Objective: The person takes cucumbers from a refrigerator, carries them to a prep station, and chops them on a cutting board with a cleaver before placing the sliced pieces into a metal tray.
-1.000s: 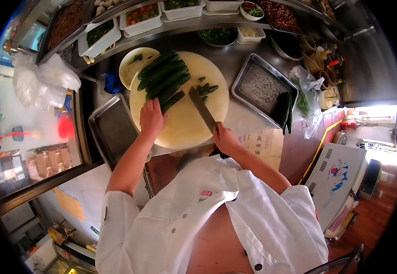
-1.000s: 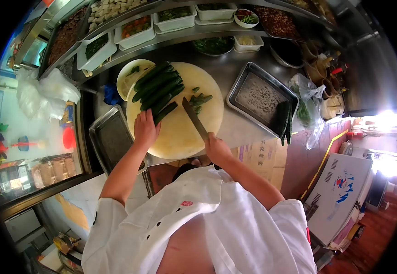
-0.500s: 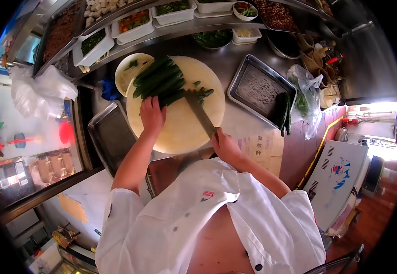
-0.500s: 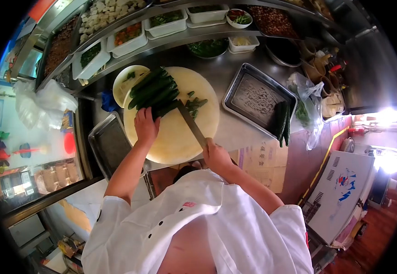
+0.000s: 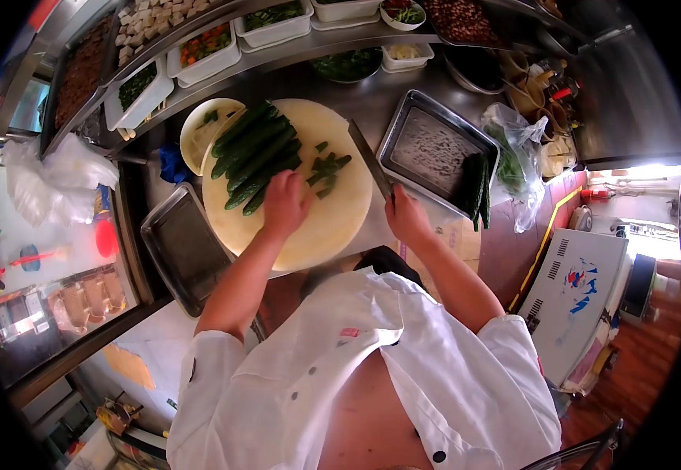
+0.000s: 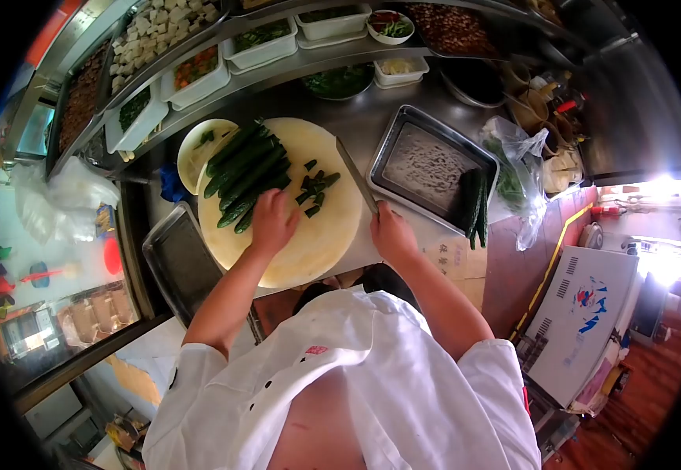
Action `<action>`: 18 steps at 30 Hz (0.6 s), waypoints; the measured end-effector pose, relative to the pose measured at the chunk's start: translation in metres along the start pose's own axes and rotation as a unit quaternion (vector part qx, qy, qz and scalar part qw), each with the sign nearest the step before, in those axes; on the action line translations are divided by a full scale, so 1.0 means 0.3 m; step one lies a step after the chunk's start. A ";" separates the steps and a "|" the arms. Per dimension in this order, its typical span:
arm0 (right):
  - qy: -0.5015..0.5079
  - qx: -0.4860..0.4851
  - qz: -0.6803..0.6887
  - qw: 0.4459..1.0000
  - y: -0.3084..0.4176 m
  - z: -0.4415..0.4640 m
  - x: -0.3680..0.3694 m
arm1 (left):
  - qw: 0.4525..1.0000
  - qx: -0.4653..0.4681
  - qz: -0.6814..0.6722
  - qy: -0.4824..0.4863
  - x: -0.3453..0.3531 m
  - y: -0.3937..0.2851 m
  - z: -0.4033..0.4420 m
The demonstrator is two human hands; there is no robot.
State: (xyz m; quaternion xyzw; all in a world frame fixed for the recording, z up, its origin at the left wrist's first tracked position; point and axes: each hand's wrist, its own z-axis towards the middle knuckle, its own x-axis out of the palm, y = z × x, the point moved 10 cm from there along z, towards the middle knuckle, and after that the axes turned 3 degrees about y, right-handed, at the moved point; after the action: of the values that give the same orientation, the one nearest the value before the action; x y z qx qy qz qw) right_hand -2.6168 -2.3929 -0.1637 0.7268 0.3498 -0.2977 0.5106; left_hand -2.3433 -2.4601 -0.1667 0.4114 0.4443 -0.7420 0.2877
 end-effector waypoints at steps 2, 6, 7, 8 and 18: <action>0.020 0.021 -0.029 0.999 -0.016 0.033 0.014 | 0.997 0.020 -0.059 0.043 0.071 -0.087 0.036; 0.064 0.036 -0.067 0.995 0.007 0.071 0.049 | 0.995 0.010 -0.044 0.083 0.217 -0.121 0.144; 0.065 0.036 -0.069 0.995 0.014 0.075 0.052 | 0.996 -0.004 -0.039 0.082 0.246 -0.108 0.160; 0.071 0.026 -0.050 0.996 0.027 0.078 0.060 | 0.996 -0.005 -0.040 0.082 0.260 -0.108 0.172; 0.177 0.026 0.158 0.971 -0.092 0.014 0.055 | 0.993 0.033 -0.015 0.108 0.226 -0.126 0.036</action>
State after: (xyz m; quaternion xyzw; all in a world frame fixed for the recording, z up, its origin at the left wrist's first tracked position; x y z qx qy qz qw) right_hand -2.6300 -2.3871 -0.1927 0.8272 0.3074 -0.0885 0.4620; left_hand -2.4108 -2.4574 -0.2064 0.4920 0.4541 -0.7117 0.2129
